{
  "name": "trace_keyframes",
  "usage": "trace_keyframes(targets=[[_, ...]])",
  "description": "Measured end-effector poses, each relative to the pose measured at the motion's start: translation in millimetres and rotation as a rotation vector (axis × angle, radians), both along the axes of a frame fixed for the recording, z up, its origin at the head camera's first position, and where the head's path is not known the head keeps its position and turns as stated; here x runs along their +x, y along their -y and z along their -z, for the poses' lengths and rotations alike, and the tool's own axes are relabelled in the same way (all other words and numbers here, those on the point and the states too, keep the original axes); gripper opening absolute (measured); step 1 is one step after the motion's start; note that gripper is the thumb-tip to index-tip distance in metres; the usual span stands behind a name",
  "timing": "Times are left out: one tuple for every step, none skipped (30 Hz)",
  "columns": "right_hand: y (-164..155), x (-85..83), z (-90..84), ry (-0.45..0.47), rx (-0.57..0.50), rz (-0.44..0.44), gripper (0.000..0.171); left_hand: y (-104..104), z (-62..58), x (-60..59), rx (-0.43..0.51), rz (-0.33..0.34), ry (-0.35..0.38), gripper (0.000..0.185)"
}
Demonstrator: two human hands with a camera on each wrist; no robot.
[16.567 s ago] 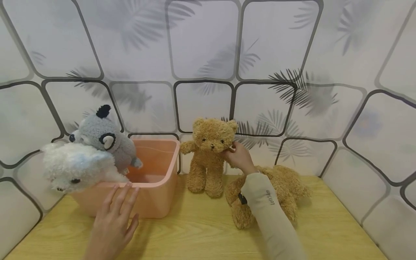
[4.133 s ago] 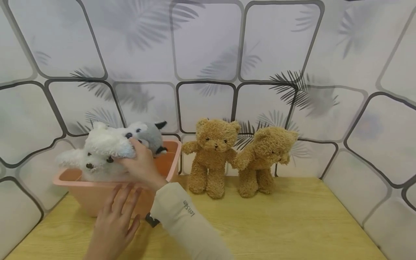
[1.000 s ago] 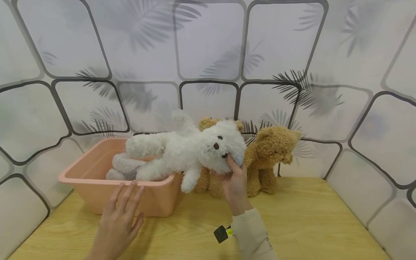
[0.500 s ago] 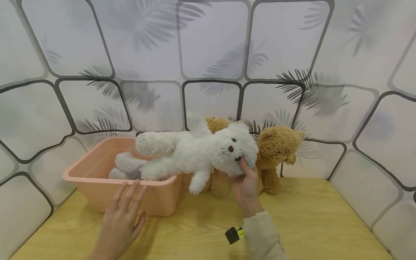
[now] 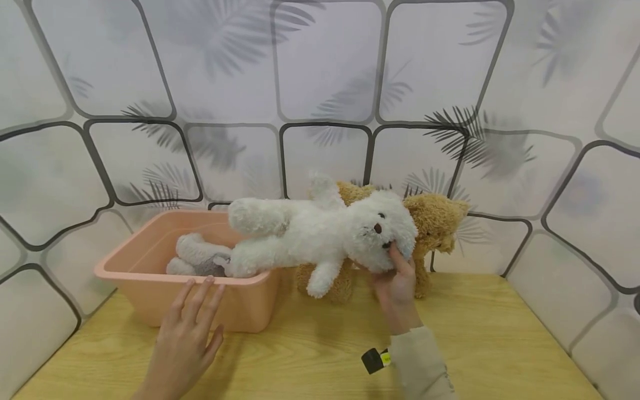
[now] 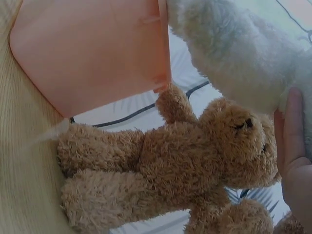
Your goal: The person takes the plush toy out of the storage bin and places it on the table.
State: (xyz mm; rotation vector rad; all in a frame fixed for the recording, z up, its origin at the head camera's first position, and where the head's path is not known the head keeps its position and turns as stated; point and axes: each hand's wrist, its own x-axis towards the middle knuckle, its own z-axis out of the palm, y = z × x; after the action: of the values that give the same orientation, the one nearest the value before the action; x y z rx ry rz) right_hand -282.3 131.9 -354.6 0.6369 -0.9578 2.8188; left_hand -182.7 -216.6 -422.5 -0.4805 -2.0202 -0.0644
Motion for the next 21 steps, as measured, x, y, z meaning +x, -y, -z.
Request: trace_keyframes(targets=[[-2,-0.1,0.4,-0.001,-0.009,-0.001,0.035,0,0.1,-0.3,0.001,0.002,-0.002,0.055],[-4,0.2,0.5,0.003,-0.015,-0.004,0.036,-1,0.1,-0.5,0.001,0.004,-0.003,0.055],[-6,0.5,0.5,0.005,-0.022,-0.004,0.036,-1,0.2,-0.6,0.003,0.005,-0.002,0.055],[-8,0.5,0.6,0.002,-0.029,-0.008,0.035,-1,0.3,-0.5,0.003,0.007,0.0,0.054],[-10,0.6,0.8,-0.001,-0.041,-0.015,0.034,-2,0.3,-0.4,0.003,0.007,0.002,0.054],[-11,0.9,1.0,-0.003,-0.049,-0.018,0.033,-2,0.4,-0.5,0.004,0.007,0.003,0.054],[-13,1.2,1.2,-0.005,-0.056,-0.022,0.032,-2,0.4,-0.4,0.004,0.008,0.005,0.054],[-14,1.5,1.1,-0.003,-0.063,-0.025,0.031,-2,0.4,-0.4,0.007,0.008,0.006,0.054],[-15,1.4,1.4,-0.009,-0.078,-0.033,0.031,-2,0.5,-0.4,0.009,0.008,0.006,0.054],[-16,1.1,1.9,-0.013,-0.088,-0.041,0.03,-2,0.4,-0.4,0.01,0.008,0.007,0.054],[-17,1.1,2.3,-0.016,-0.093,-0.044,0.03,-2,0.4,-0.7,0.011,0.008,0.006,0.054],[-19,1.2,2.8,-0.015,-0.098,-0.047,0.03,-2,0.4,-0.9,0.012,0.008,0.006,0.054],[-20,1.3,3.3,-0.015,-0.109,-0.055,0.03,-3,0.3,-1.0,0.012,0.008,0.006,0.054],[-22,1.5,4.1,-0.013,-0.115,-0.061,0.031,-3,0.2,-1.2,0.013,0.008,0.006,0.054],[-23,1.7,5.0,-0.009,-0.123,-0.066,0.031,-3,0.1,-1.5,0.013,0.008,0.007,0.054],[-25,2.2,6.2,-0.002,-0.128,-0.066,0.032,-4,0.0,-1.8,0.013,0.009,0.008,0.054],[-27,2.6,7.4,0.01,-0.144,-0.073,0.032,-4,0.1,-2.1,0.013,0.01,0.008,0.054],[-30,3.1,8.8,0.026,-0.172,-0.088,0.033,-4,0.1,-2.4,0.013,0.009,0.009,0.054],[-32,3.6,10.4,0.046,-0.206,-0.108,0.034,-5,0.3,-2.7,0.014,0.009,0.009,0.054],[-35,4.1,12.0,0.068,-0.236,-0.122,0.034,-5,0.5,-2.9,0.015,0.01,0.008,0.054],[-37,4.4,13.5,0.084,-0.265,-0.13,0.034,-6,0.7,-3.1,0.016,0.011,0.009,0.054]])
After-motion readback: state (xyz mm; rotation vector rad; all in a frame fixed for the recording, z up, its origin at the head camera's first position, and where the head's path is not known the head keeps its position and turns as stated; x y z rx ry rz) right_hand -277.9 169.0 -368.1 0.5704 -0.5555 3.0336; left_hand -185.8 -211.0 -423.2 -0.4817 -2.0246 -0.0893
